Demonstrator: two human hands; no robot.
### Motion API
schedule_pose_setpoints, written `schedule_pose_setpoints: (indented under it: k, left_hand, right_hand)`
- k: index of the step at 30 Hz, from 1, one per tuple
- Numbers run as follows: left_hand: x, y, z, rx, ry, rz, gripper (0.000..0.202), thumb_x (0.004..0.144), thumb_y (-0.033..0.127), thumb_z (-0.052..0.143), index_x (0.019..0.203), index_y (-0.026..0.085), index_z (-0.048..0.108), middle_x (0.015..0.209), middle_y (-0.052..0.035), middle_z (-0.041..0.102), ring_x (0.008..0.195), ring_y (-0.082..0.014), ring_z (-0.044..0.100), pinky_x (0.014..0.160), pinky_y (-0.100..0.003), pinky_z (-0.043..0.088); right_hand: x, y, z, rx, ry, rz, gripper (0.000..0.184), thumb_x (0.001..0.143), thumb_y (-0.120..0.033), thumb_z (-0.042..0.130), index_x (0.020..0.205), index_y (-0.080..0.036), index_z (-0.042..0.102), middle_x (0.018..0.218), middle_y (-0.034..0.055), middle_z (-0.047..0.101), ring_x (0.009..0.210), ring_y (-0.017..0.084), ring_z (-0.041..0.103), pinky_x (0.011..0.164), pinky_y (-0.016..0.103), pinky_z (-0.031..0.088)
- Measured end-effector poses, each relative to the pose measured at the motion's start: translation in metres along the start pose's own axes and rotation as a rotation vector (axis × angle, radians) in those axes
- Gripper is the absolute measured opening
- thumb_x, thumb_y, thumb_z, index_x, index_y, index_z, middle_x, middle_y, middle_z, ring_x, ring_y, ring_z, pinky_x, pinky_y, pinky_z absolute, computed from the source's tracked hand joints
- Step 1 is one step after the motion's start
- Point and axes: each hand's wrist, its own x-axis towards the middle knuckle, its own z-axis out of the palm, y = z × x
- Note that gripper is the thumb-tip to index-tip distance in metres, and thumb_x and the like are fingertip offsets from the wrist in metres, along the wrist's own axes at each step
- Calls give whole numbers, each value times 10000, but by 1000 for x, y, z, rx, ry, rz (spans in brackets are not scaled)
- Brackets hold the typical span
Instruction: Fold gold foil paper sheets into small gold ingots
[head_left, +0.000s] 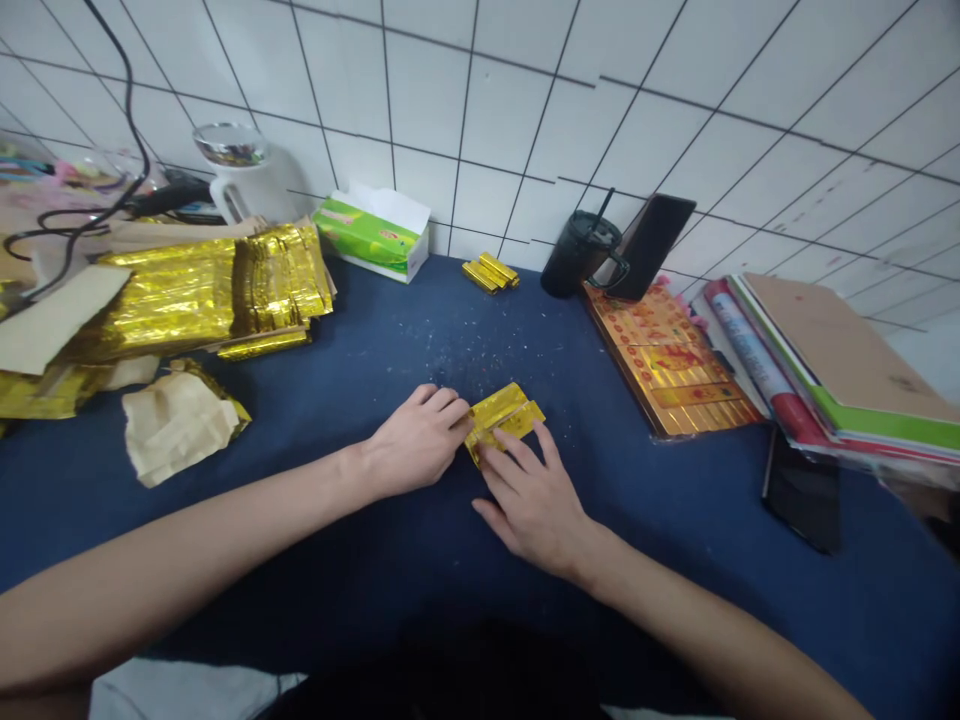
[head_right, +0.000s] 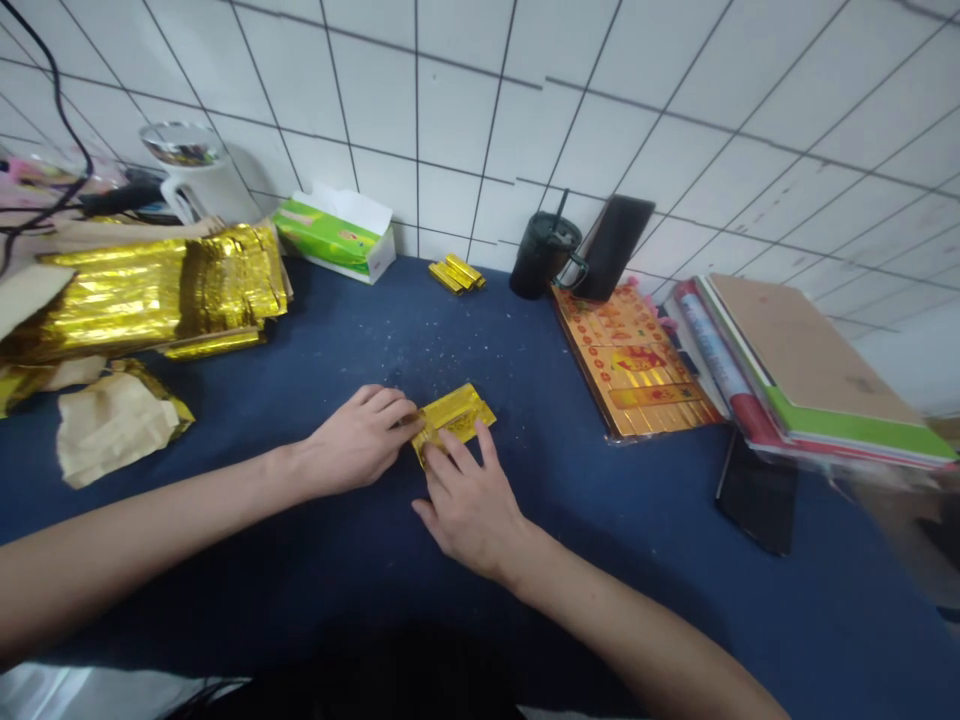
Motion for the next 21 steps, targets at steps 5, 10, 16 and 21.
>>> schedule_pose_setpoints:
  k: [5, 10, 16, 21]
  left_hand:
    - [-10, 6, 9, 45, 14, -23, 360, 858, 166, 394, 1192, 112, 515, 1202, -83, 555, 1167, -264, 400, 1001, -449, 247]
    - [-19, 18, 10, 48, -12, -118, 410, 904, 272, 348, 1266, 113, 459, 1309, -99, 487, 1237, -277, 361, 1044, -494, 191]
    - [-19, 24, 9, 20, -24, -158, 483, 906, 412, 341, 1269, 116, 458, 1334, -120, 461, 1254, -288, 355, 1047, -524, 188]
    - [-16, 27, 13, 36, 13, -183, 395, 915, 331, 361, 1230, 134, 495, 1305, -117, 492, 1219, -277, 409, 1041, -522, 210]
  right_hand:
    - [-2, -5, 5, -27, -52, -37, 411, 904, -335, 374, 1155, -71, 564, 1204, 139, 579, 1160, 265, 451, 1073, 539, 114]
    - [-4, -7, 5, -56, -93, -57, 485, 905, -372, 362, 1178, -10, 534, 1232, 195, 545, 1197, 293, 431, 1059, 513, 200]
    - [-3, -19, 1, -36, -156, -69, 571, 854, -467, 430, 1154, 5, 544, 1221, 250, 530, 1191, 347, 433, 1041, 505, 244]
    - [-2, -18, -4, 73, -171, -52, 514, 813, -466, 505, 1137, -70, 548, 1219, 224, 535, 1198, 331, 432, 1030, 492, 274]
